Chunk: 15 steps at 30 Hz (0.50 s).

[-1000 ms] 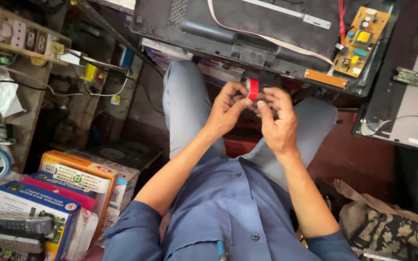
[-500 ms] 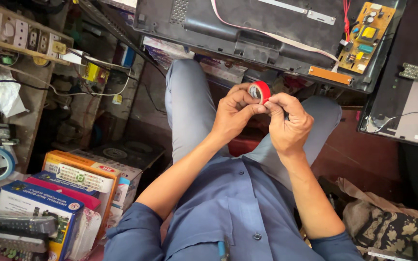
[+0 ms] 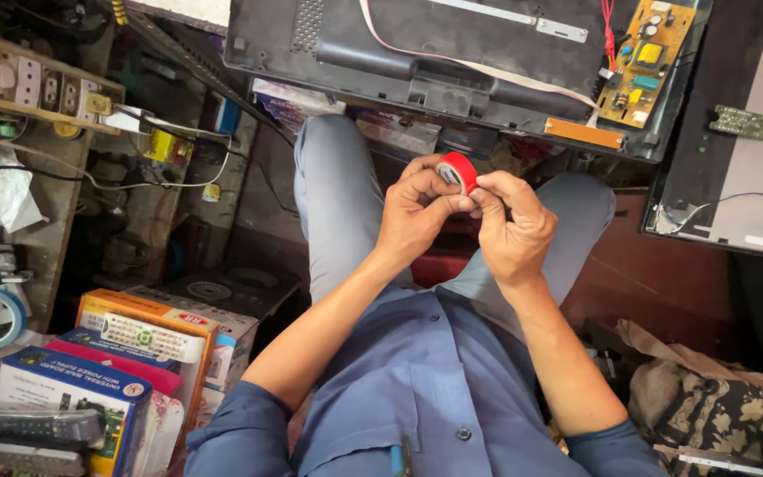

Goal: The person strips the insulation from several wires using a wire stripper, then wraps the exposed ends with red electrical tape. They handle a circuit board and connect the taped wires to it within the open electronics chassis.

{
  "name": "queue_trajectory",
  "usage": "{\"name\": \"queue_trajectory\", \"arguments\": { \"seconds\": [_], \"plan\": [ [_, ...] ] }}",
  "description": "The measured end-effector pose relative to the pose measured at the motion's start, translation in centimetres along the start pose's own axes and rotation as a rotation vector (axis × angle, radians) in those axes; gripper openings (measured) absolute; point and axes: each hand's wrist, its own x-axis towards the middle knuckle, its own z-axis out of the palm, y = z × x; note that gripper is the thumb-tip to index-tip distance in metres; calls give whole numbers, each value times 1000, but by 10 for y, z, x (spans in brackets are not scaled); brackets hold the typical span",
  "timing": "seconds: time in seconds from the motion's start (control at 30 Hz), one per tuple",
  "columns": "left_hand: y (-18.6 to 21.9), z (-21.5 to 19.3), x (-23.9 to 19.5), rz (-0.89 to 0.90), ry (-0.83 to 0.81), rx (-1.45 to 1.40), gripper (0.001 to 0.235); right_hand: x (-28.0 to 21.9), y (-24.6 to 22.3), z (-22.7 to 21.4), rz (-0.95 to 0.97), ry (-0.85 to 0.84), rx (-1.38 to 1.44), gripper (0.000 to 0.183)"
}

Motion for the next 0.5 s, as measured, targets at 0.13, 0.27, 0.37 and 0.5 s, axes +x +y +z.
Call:
{"name": "queue_trajectory", "arguments": {
  "seconds": [0.13,0.27,0.37,0.5],
  "plan": [
    [2,5,0,17,17,76,14,-7,3,3,-156,96,-110,10],
    [4,4,-1,30,3,100,14,-8,7,1,-104,61,-27,8],
    [6,3,-1,14,-14,59,13,-8,7,-2,-33,25,49,9],
    [7,3,-2,17,-10,64,13,-6,7,-3,-46,7,84,11]
  ]
}}
